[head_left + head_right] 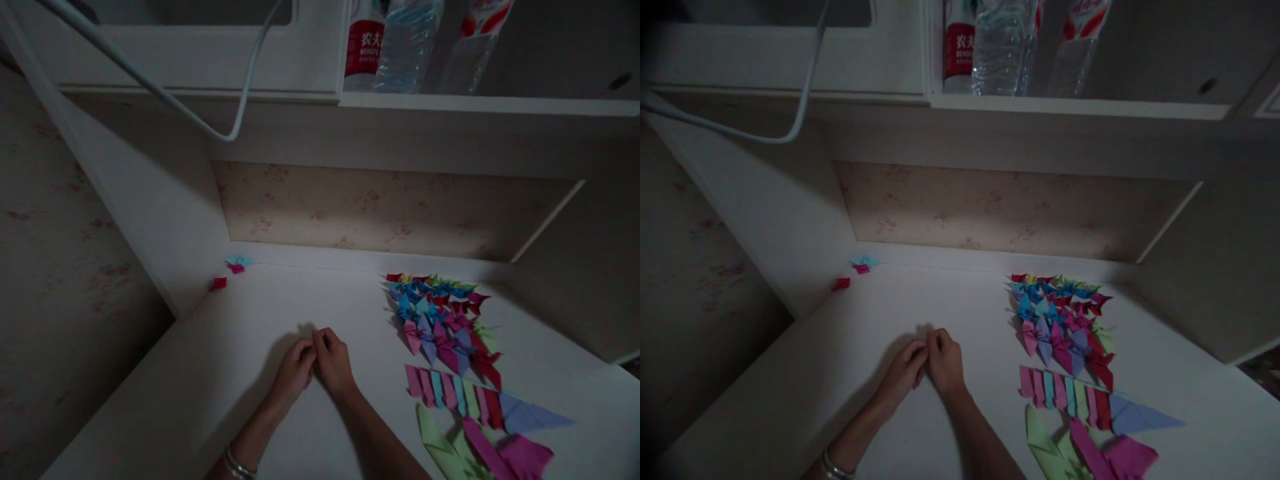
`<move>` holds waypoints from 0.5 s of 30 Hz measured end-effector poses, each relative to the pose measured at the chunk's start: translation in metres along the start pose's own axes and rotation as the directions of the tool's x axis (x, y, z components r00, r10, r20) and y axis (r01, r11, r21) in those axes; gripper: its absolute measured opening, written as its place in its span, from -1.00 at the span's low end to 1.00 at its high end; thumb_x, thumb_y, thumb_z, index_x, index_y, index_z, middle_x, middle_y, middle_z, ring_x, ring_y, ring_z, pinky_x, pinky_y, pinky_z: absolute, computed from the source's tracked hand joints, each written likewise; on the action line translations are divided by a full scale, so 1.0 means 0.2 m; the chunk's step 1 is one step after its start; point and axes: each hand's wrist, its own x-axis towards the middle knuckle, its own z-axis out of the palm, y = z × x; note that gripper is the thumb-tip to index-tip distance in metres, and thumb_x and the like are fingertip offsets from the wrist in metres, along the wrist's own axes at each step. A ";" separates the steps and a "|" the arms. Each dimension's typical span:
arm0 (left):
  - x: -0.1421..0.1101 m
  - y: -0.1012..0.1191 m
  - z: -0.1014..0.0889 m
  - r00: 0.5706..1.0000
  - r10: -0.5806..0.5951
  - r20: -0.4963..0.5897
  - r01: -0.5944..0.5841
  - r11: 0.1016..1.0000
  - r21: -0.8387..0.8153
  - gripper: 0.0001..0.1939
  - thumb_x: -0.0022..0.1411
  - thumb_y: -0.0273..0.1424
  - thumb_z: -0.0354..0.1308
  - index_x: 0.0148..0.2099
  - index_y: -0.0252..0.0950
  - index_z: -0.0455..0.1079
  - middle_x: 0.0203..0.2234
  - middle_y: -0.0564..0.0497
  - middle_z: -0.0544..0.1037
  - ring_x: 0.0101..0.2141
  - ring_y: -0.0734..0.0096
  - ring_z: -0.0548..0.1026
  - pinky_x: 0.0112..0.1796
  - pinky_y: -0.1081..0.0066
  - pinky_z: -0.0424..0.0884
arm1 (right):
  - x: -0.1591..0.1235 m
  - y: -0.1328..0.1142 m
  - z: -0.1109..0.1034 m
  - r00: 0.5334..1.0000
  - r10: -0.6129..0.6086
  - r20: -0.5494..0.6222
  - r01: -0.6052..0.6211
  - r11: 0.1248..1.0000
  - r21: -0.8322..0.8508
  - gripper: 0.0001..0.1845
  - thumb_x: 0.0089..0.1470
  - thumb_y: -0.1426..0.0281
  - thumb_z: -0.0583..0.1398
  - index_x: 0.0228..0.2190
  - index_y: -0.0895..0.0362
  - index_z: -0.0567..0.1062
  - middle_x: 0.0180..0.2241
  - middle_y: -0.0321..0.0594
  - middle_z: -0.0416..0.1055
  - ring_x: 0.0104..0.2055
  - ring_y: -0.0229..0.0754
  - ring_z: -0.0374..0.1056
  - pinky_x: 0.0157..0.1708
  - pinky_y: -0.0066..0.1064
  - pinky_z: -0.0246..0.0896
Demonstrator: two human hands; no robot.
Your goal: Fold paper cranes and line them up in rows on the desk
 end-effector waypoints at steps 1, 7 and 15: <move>0.00 0.00 0.00 1.000 0.004 0.007 -0.004 1.000 0.008 -0.67 0.09 -0.13 0.08 -0.30 -0.32 0.35 -0.77 0.26 0.16 -0.77 0.64 0.06 -0.73 0.56 -0.07 | -0.01 0.01 0.00 1.000 -0.007 0.000 0.007 1.000 -0.002 -0.60 0.14 0.10 0.04 -0.54 0.10 0.37 -0.61 -0.37 0.30 -0.52 -0.25 0.23 -0.49 -0.47 0.05; 0.04 0.03 -0.11 0.975 0.187 -0.124 -0.122 0.907 0.403 -0.64 0.22 -0.17 -0.07 -0.23 -0.34 0.40 -0.59 0.10 0.41 -0.69 0.58 0.27 -0.70 0.55 0.14 | -0.01 0.02 -0.03 1.000 -0.019 0.009 0.020 0.999 -0.047 -0.56 0.15 0.07 0.02 -0.54 0.11 0.40 -0.63 -0.38 0.27 -0.54 -0.27 0.18 -0.52 -0.48 0.01; 0.42 0.25 -0.77 0.905 0.401 -0.143 -0.063 0.457 0.887 -0.79 0.26 -0.34 0.09 -0.13 -0.36 0.42 -0.18 -0.11 0.51 -0.16 0.27 0.47 -0.15 0.24 0.43 | 0.01 0.05 0.00 0.997 -0.069 0.046 0.077 0.979 -0.191 -0.55 0.17 0.09 0.01 -0.56 0.10 0.42 -0.66 -0.38 0.23 -0.59 -0.29 0.15 -0.57 -0.48 -0.08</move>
